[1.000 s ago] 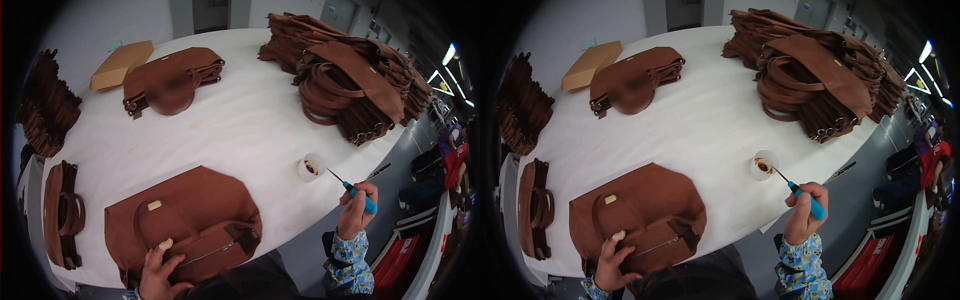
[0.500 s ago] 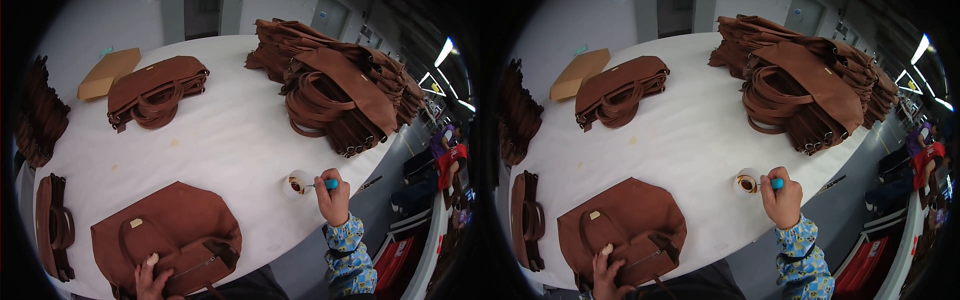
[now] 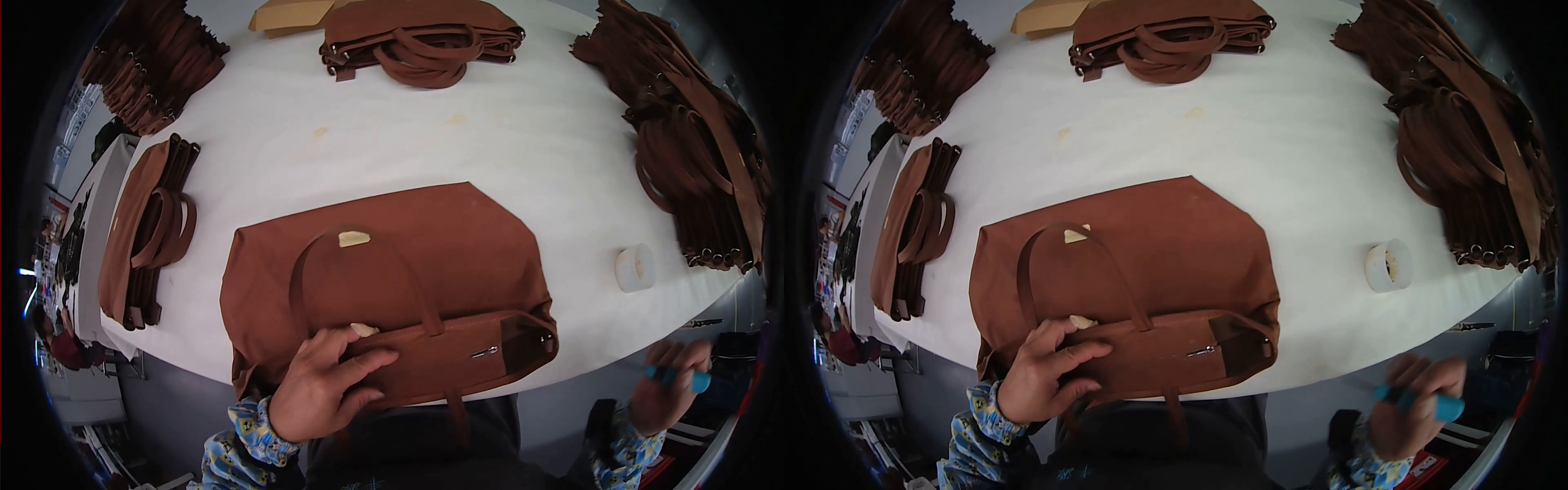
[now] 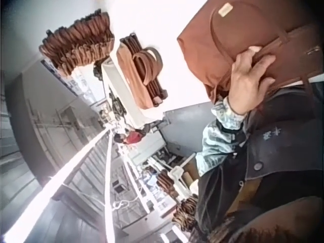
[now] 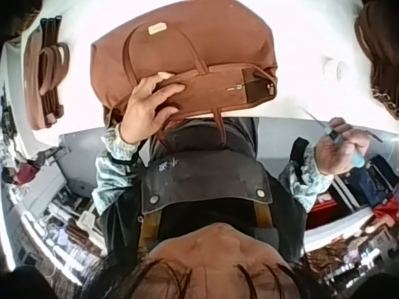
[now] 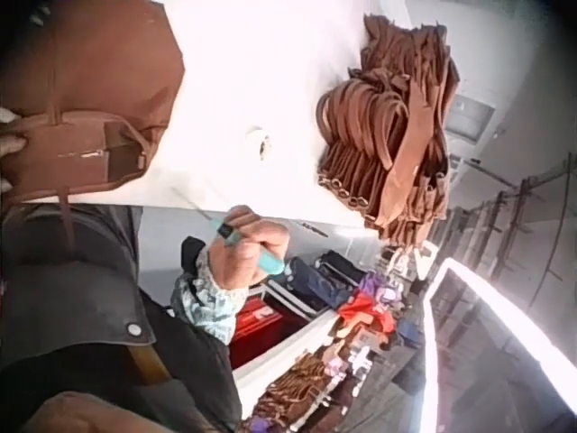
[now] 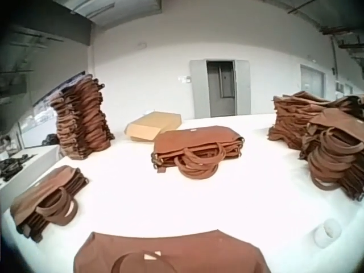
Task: Applying adhesive and assembling internal components of brown leather tote bags at a workshop table.
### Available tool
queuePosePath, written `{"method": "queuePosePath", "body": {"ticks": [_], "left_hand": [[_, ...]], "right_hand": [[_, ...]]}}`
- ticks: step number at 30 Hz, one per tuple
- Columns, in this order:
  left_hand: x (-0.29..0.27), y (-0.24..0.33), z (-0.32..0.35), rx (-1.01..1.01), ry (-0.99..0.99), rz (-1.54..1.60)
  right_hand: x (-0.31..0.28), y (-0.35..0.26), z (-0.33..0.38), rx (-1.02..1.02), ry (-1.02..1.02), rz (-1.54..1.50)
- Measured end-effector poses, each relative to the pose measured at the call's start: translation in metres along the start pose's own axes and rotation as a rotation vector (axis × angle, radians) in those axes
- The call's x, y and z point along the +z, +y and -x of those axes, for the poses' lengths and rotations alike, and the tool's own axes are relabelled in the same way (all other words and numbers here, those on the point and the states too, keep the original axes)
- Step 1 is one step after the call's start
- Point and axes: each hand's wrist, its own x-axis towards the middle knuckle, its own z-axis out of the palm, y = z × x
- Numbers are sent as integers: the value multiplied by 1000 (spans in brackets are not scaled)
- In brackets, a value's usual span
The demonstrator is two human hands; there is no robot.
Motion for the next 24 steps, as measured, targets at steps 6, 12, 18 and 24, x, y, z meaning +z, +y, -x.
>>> {"method": "queuePosePath", "body": {"ticks": [6, 12, 18, 24], "left_hand": [[2, -14, -2, -55, -68, 125], [3, -16, -2, -14, -33, 132], [4, -15, 0, -26, -21, 112], [4, -14, -2, -15, -10, 99]], "right_hand": [[64, 13, 46, 368, -321, 2], [67, 22, 51, 454, -403, 109], [69, 28, 53, 440, -396, 160], [70, 25, 50, 434, -383, 177]]}}
